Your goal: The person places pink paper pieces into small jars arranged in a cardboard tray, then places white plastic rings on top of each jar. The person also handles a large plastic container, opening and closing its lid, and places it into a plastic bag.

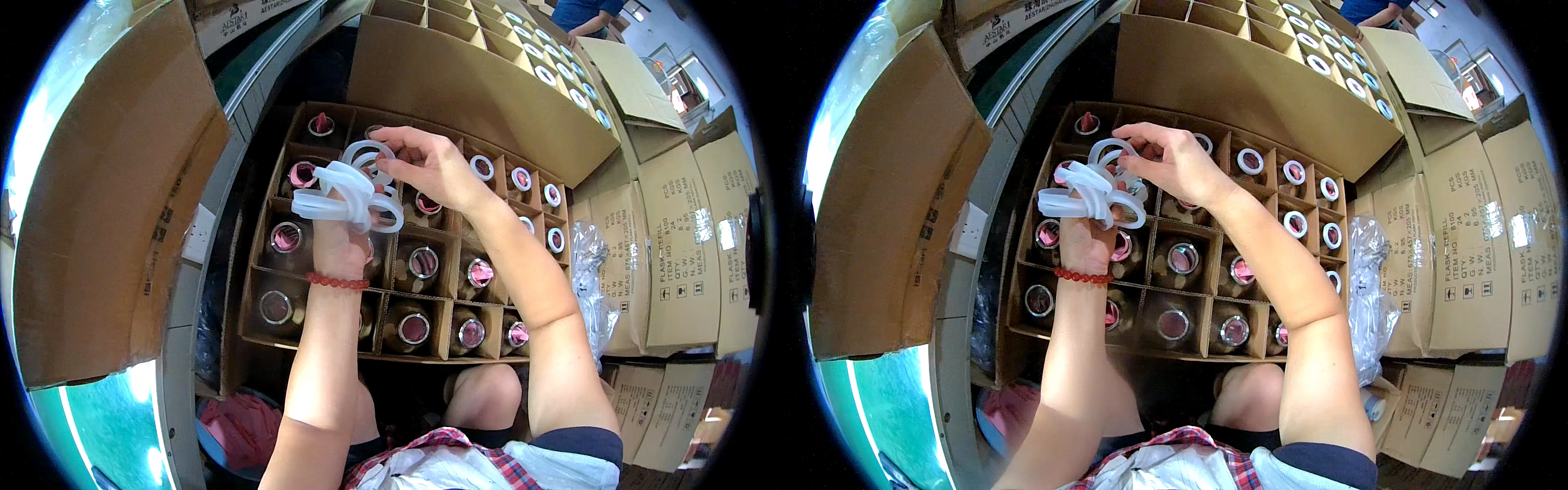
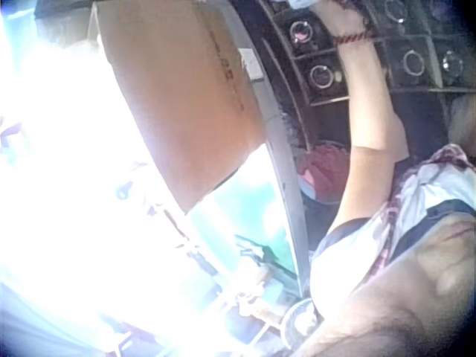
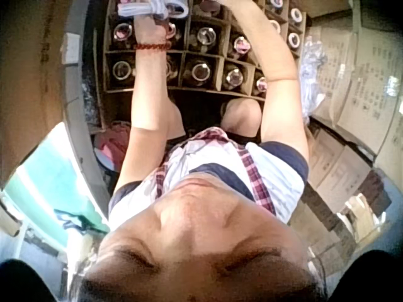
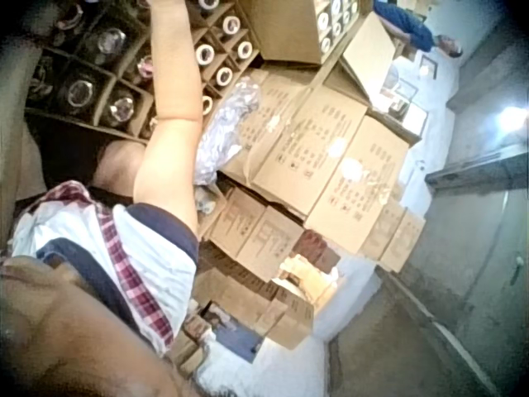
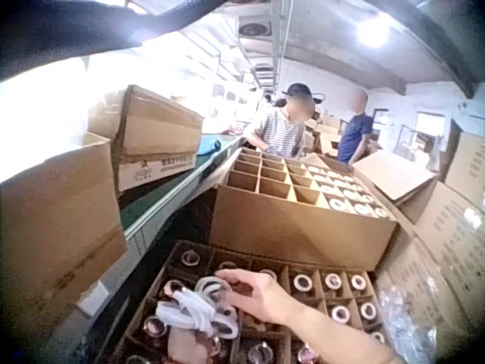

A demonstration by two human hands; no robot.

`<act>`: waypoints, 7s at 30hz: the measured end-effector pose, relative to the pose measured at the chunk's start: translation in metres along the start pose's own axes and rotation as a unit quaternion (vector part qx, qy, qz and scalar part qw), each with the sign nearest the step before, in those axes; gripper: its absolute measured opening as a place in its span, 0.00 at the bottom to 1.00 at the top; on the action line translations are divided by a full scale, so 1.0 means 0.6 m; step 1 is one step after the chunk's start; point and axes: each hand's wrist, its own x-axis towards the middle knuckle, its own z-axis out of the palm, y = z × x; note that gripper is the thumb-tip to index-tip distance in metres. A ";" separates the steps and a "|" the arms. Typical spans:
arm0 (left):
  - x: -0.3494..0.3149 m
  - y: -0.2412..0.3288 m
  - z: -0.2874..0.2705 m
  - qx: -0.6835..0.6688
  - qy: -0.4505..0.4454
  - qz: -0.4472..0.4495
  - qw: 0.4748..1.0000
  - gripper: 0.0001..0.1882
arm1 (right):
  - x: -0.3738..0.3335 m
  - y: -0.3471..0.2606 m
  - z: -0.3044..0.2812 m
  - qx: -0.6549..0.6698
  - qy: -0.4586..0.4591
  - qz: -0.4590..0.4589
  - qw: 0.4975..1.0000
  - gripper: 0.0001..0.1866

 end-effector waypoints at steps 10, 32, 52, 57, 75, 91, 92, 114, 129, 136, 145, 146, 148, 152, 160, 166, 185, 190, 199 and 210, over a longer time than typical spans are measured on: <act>0.012 0.057 -0.021 -0.047 0.098 0.072 0.991 0.19 | 0.119 0.208 -0.047 -0.265 0.221 -0.045 0.938 0.13; 0.011 0.080 -0.026 -0.141 0.037 0.063 0.987 0.17 | 0.091 0.236 -0.027 -0.636 -0.051 -0.063 0.767 0.22; 0.011 0.072 -0.028 -0.093 0.035 0.045 0.994 0.15 | 0.077 0.017 0.070 0.050 -0.057 0.051 0.996 0.14; 0.004 0.085 -0.043 -0.112 -0.071 0.050 0.990 0.20 | 0.073 -0.024 0.053 0.072 -0.104 0.121 0.985 0.14; -0.014 0.083 0.001 -0.092 -0.243 -0.029 0.965 0.26 | -0.009 -0.081 0.003 0.147 0.054 -0.044 0.987 0.09; -0.019 0.051 0.010 -0.029 -0.104 -0.055 0.993 0.12 | -0.003 -0.031 0.020 -0.387 0.091 -0.231 0.888 0.12; -0.021 0.044 0.015 -0.039 -0.088 -0.034 0.995 0.13 | 0.010 -0.010 0.020 -0.365 0.128 -0.205 0.899 0.10; -0.043 0.022 0.001 -0.218 -0.464 -0.081 0.855 0.36 | 0.230 0.232 0.109 -0.599 -0.011 -0.183 0.779 0.13; -0.056 0.062 0.025 -0.097 -0.362 -0.057 0.925 0.21 | 0.232 0.212 0.137 -0.650 -0.077 -0.124 0.746 0.21; -0.045 0.051 0.013 -0.125 -0.346 -0.007 0.930 0.25 | 0.232 0.193 0.142 -0.605 -0.069 -0.069 0.790 0.23; -0.029 0.081 -0.013 -0.081 -0.131 0.053 0.987 0.21 | 0.176 0.062 0.089 0.123 0.111 0.102 0.981 0.15; -0.030 0.082 -0.018 -0.079 -0.139 0.058 0.985 0.21 | 0.140 0.021 0.080 0.185 0.119 0.090 0.972 0.14; -0.031 0.086 -0.011 -0.076 -0.163 0.066 0.981 0.21 | 0.077 -0.020 0.053 0.130 0.050 0.014 0.990 0.13; -0.027 0.064 -0.003 -0.028 -0.169 0.050 0.984 0.21 | -0.009 -0.076 0.059 -0.065 0.018 -0.065 0.996 0.08; -0.036 0.052 0.002 0.000 -0.196 0.055 0.979 0.22 | -0.051 -0.073 0.051 0.040 0.016 -0.030 0.999 0.08; -0.058 0.046 0.024 0.007 -0.312 -0.014 0.950 0.24 | -0.001 0.007 0.041 0.286 0.223 0.076 0.929 0.08; -0.059 0.042 0.023 0.042 -0.427 -0.095 0.898 0.22 | 0.097 0.161 0.198 -0.578 -0.022 -0.204 0.790 0.12; -0.054 0.021 0.020 -0.012 -0.401 -0.089 0.912 0.24 | 0.089 0.170 0.191 -0.572 -0.022 -0.193 0.797 0.16; -0.057 0.026 0.026 -0.039 -0.380 -0.093 0.920 0.25 | 0.107 0.172 0.179 -0.579 0.000 -0.197 0.791 0.17; -0.062 0.034 0.034 -0.033 -0.318 -0.086 0.944 0.25 | 0.094 0.138 0.196 -0.540 0.001 -0.237 0.808 0.18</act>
